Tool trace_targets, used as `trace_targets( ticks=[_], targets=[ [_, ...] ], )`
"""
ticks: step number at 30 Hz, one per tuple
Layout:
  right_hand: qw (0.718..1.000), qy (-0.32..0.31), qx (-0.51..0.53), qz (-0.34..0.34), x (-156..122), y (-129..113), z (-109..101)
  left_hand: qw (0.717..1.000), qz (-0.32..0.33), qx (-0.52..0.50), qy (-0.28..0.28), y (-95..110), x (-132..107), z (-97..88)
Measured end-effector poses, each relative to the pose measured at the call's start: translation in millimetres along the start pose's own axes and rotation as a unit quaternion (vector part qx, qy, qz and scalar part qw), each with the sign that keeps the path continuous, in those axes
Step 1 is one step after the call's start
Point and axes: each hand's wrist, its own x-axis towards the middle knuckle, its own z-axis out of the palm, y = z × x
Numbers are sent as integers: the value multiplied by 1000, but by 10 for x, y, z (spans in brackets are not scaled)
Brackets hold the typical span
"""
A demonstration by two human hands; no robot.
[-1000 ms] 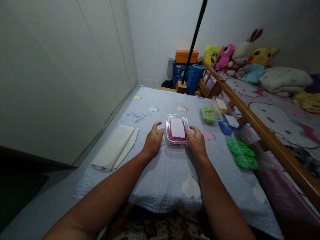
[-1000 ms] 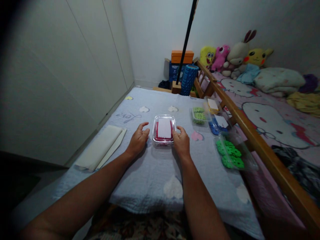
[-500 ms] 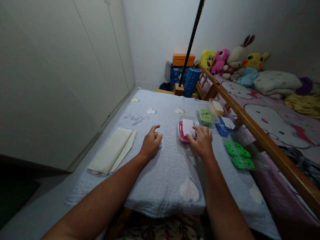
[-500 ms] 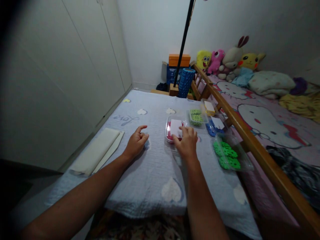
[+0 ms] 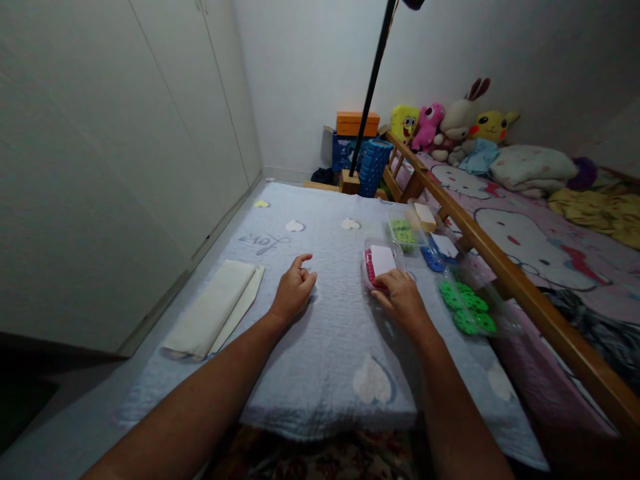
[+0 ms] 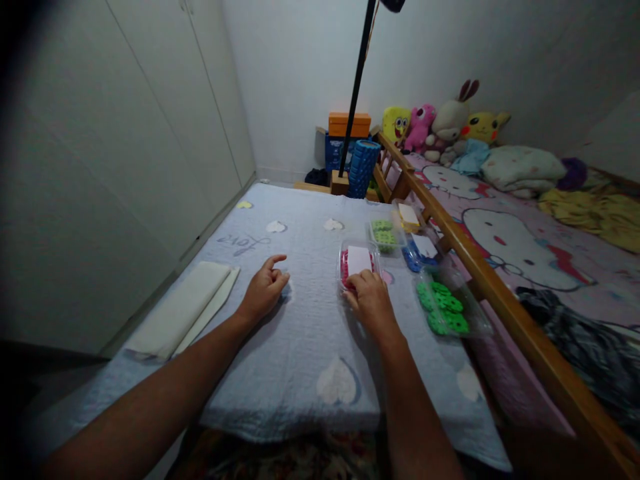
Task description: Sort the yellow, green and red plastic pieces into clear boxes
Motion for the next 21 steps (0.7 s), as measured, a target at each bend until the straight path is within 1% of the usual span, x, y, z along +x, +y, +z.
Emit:
trace_targets(
  ticks=[7,10,15,21],
  targets=[
    [999,13,-17,38,-236,323,-134,1000,0,9,2,-5,5,3],
    [999,14,-26,43,-306,419,-176,1000,0,10,2,-4,5,1],
    [997,25,-37,56,-387,488,-216,1000,2,12,1,-11,9,2],
    [995,44,-54,78,-412,536,-217,1000,8,20,-1,-39,16,5]
  ],
)
